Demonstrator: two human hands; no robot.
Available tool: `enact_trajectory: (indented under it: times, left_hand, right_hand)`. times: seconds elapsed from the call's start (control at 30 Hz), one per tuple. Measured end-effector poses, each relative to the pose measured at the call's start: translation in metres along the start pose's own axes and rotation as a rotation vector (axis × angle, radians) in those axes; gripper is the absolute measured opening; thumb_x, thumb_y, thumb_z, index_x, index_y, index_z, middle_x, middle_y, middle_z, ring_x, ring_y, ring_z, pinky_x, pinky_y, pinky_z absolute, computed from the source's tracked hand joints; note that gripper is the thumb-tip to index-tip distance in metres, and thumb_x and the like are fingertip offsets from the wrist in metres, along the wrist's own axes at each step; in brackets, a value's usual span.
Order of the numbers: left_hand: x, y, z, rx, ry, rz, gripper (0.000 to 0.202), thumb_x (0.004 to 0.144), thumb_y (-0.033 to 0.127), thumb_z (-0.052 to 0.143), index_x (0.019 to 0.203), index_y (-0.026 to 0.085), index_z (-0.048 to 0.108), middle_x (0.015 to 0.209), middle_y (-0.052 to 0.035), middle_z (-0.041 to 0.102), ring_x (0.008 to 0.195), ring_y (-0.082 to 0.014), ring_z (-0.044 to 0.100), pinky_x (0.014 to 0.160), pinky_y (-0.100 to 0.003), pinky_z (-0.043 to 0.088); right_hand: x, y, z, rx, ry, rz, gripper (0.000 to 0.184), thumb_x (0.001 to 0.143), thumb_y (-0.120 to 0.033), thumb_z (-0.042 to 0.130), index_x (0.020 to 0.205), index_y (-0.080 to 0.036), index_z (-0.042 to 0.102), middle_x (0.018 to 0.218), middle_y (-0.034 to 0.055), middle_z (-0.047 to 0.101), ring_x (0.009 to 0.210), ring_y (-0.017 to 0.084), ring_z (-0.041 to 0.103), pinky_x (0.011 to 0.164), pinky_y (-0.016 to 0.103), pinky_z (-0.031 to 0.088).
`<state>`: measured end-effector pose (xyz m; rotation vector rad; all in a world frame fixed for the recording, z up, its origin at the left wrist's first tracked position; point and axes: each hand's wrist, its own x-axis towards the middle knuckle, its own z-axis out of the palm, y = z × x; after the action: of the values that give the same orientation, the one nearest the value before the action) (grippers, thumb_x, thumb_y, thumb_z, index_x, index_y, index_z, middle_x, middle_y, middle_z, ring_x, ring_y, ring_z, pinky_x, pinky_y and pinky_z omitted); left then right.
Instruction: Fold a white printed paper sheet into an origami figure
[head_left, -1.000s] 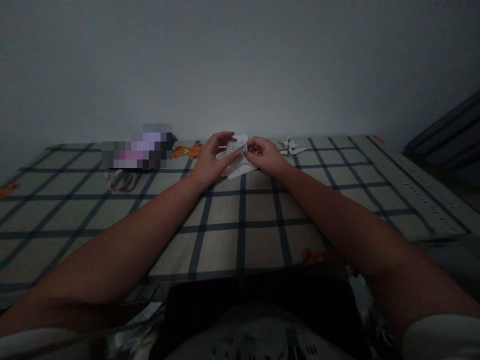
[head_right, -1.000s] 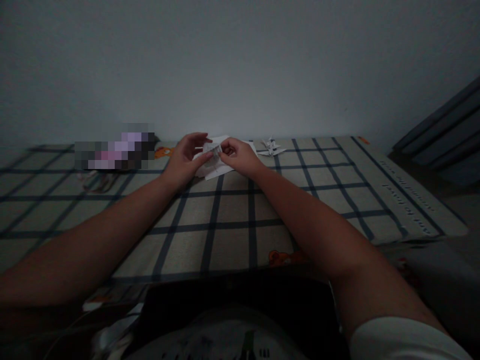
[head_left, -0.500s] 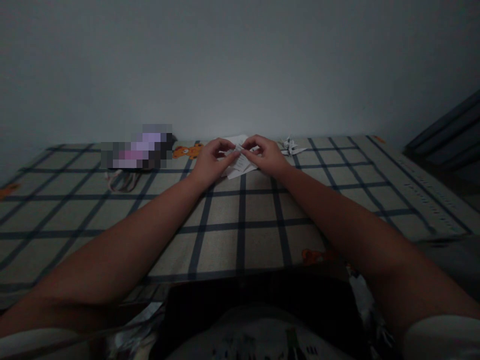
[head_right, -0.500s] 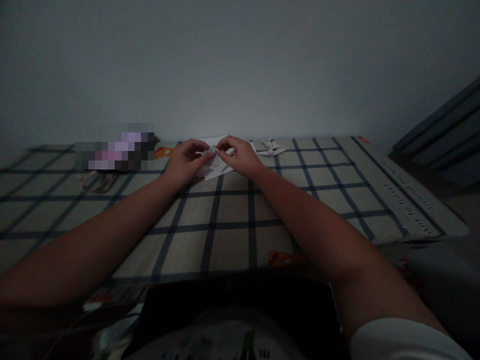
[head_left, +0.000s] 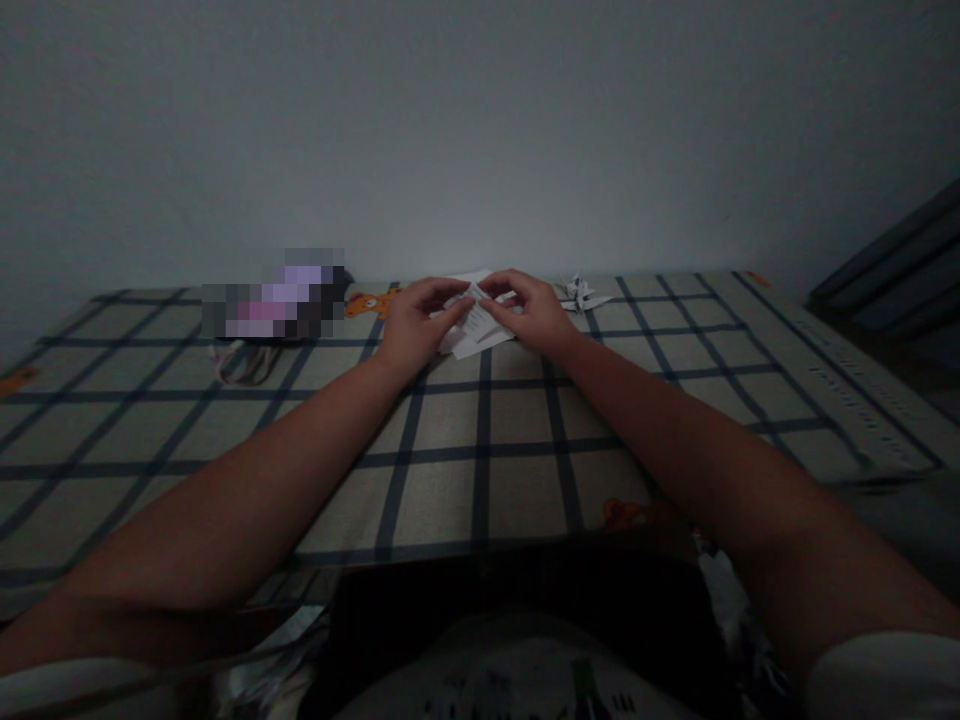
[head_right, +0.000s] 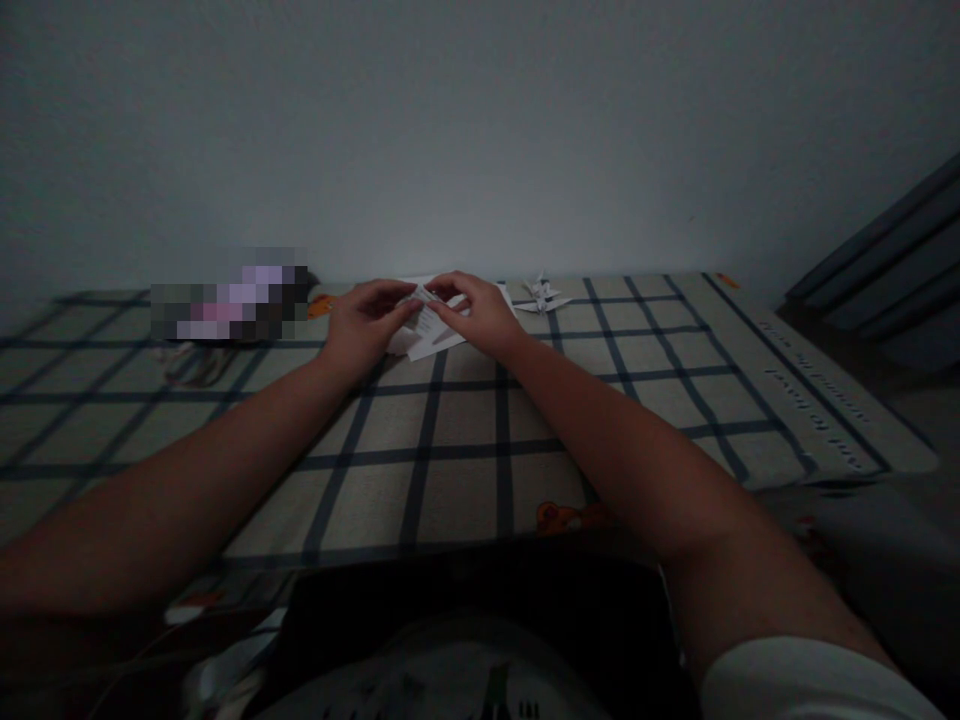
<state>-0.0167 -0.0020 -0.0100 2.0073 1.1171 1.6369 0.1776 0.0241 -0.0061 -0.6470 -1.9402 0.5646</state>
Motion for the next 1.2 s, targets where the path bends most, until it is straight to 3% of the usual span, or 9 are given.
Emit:
enact_trajectory:
  times: [0.3, 0.73, 0.97, 1.07, 1.2]
  left_hand:
    - [0.003, -0.001, -0.003, 0.025, 0.010, 0.052, 0.021, 0.079, 0.037, 0.074, 0.095, 0.023, 0.077, 0.096, -0.0036, 0.074, 0.088, -0.0166, 0.067, 0.078, -0.030, 0.053]
    - [0.003, 0.001, -0.003, -0.072, -0.023, -0.026, 0.019, 0.077, 0.039, 0.074, 0.088, 0.023, 0.074, 0.101, -0.0041, 0.073, 0.098, -0.0195, 0.067, 0.086, -0.034, 0.054]
    - [0.001, 0.002, -0.001, -0.023, 0.015, -0.082, 0.023, 0.075, 0.040, 0.076, 0.087, 0.021, 0.072, 0.093, -0.0040, 0.072, 0.089, -0.0187, 0.067, 0.081, -0.032, 0.055]
    - [0.000, 0.002, 0.000, -0.056, 0.021, -0.099, 0.027, 0.074, 0.040, 0.076, 0.093, 0.021, 0.072, 0.091, -0.0037, 0.072, 0.084, -0.0172, 0.067, 0.077, -0.030, 0.055]
    - [0.000, 0.003, 0.000, -0.080, -0.054, -0.102, 0.036, 0.075, 0.039, 0.076, 0.105, 0.020, 0.072, 0.090, -0.0041, 0.072, 0.081, -0.0164, 0.067, 0.072, -0.028, 0.054]
  right_hand:
    - [0.000, 0.002, 0.001, 0.058, 0.006, 0.006, 0.029, 0.085, -0.035, 0.064, 0.109, -0.019, 0.067, 0.103, 0.0061, 0.071, 0.094, 0.018, 0.066, 0.081, 0.032, 0.055]
    - [-0.002, -0.005, -0.001, 0.082, -0.034, 0.052, 0.027, 0.086, -0.037, 0.065, 0.107, -0.021, 0.069, 0.107, 0.0061, 0.070, 0.103, 0.019, 0.064, 0.089, 0.035, 0.053]
    - [-0.001, -0.006, 0.002, 0.086, -0.010, 0.093, 0.029, 0.084, -0.043, 0.066, 0.101, -0.019, 0.069, 0.101, 0.0052, 0.070, 0.097, 0.018, 0.065, 0.086, 0.033, 0.053]
    - [0.000, -0.001, 0.004, 0.120, 0.009, 0.122, 0.030, 0.083, -0.045, 0.067, 0.094, -0.018, 0.068, 0.096, 0.0045, 0.070, 0.091, 0.016, 0.065, 0.083, 0.032, 0.053]
    - [0.001, 0.002, 0.004, 0.125, 0.019, 0.140, 0.027, 0.082, -0.043, 0.069, 0.090, -0.017, 0.068, 0.092, 0.0044, 0.070, 0.089, 0.016, 0.065, 0.083, 0.032, 0.053]
